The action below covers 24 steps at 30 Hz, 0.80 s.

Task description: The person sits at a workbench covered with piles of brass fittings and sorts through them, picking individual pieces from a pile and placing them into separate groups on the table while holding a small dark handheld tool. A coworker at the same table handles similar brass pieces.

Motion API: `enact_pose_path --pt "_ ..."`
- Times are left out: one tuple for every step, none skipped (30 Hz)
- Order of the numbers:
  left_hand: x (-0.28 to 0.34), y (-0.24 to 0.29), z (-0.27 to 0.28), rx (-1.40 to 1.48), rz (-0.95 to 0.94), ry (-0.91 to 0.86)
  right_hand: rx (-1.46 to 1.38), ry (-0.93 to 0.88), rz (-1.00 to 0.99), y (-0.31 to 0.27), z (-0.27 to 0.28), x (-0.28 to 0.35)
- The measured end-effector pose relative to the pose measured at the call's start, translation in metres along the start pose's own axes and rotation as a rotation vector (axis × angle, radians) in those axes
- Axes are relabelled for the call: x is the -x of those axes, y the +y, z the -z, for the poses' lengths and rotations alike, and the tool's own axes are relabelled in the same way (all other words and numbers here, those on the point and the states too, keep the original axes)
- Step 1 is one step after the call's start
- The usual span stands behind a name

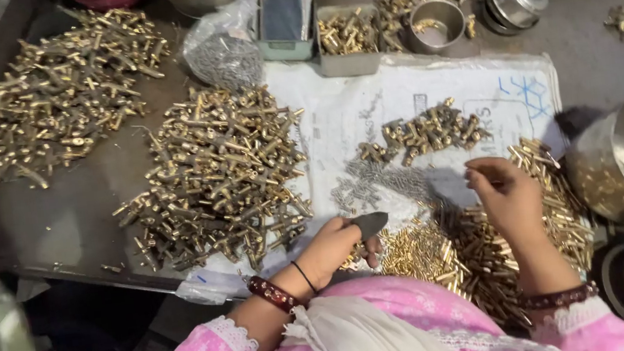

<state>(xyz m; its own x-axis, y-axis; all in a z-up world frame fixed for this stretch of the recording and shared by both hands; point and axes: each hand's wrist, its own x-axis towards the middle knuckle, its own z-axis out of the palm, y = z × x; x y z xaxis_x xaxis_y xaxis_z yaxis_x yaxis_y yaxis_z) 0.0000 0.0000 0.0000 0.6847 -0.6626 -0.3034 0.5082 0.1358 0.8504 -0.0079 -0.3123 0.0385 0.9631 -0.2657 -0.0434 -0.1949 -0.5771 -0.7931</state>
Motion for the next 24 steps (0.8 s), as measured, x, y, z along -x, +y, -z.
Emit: enact_pose_path --pt "-0.004 -0.003 0.0 0.0 0.007 -0.01 0.002 0.007 -0.01 -0.012 -0.002 0.0" --pt "-0.008 -0.007 0.0 0.012 0.035 0.014 0.126 -0.03 0.037 -0.023 -0.004 0.0" --pt "-0.011 -0.011 0.0 0.026 0.063 0.042 0.249 -0.073 0.083 -0.034 -0.007 -0.001" --pt "-0.014 -0.012 0.0 0.027 0.071 0.036 0.251 -0.072 0.074 -0.038 -0.011 -0.006" --pt "-0.017 -0.012 0.002 -0.012 0.046 0.047 0.324 -0.11 0.116 -0.041 -0.017 -0.012" --pt "-0.02 -0.012 0.003 -0.051 0.02 0.057 0.397 -0.149 0.159 -0.044 -0.024 -0.019" --pt "-0.016 -0.005 0.003 -0.046 0.029 0.059 0.396 -0.157 0.152 -0.048 -0.029 -0.024" --pt "-0.014 0.003 0.003 -0.024 0.031 0.061 0.438 -0.117 0.145 -0.051 -0.035 -0.029" --pt "-0.012 0.012 0.004 -0.005 0.03 0.063 0.479 -0.076 0.141 -0.056 -0.04 -0.036" --pt "-0.012 0.015 0.005 -0.002 0.036 0.065 0.478 -0.081 0.137 -0.057 -0.044 -0.042" --pt "-0.012 0.017 0.007 0.031 0.041 0.073 0.526 -0.032 0.152 -0.058 -0.048 -0.048" --pt "-0.011 0.02 0.01 0.064 0.047 0.08 0.574 0.017 0.168 -0.06 -0.052 -0.053" --pt "-0.014 0.018 0.014 0.067 0.051 0.085 0.572 0.009 0.167 -0.057 -0.056 -0.057" --pt "-0.016 0.015 0.018 0.039 0.04 0.066 0.641 0.011 0.163 -0.054 -0.06 -0.06" --pt "-0.019 0.013 0.022 0.011 0.029 0.045 0.71 0.012 0.158 -0.052 -0.064 -0.064" --pt "-0.023 0.006 0.026 0.014 0.033 0.05 0.708 0.005 0.158 -0.051 -0.065 -0.065" --pt "-0.026 -0.002 0.03 0.018 0.024 0.05 0.731 -0.02 0.115 -0.05 -0.065 -0.065" --pt "-0.03 -0.01 0.033 0.022 0.015 0.05 0.754 -0.045 0.073 -0.049 -0.065 -0.065" --pt "-0.031 -0.011 0.033 0.023 0.014 0.047 0.757 -0.044 0.072 -0.058 -0.059 -0.063" --pt "-0.032 -0.011 0.032 0.005 0.028 0.046 0.707 -0.063 -0.009 -0.067 -0.053 -0.06" --pt "-0.031 -0.013 0.031 -0.014 0.043 0.044 0.654 -0.082 -0.091 -0.076 -0.047 -0.055" --pt "-0.031 -0.003 0.029 -0.014 0.043 0.042 0.655 -0.08 -0.093 -0.068 -0.046 -0.049" --pt "-0.028 0.004 0.026 0.065 0.055 0.012 0.439 -0.116 -0.161 -0.058 -0.044 -0.04" --pt "-0.024 0.011 0.021 0.145 0.066 -0.017 0.222 -0.149 -0.227 -0.049 -0.042 -0.03"
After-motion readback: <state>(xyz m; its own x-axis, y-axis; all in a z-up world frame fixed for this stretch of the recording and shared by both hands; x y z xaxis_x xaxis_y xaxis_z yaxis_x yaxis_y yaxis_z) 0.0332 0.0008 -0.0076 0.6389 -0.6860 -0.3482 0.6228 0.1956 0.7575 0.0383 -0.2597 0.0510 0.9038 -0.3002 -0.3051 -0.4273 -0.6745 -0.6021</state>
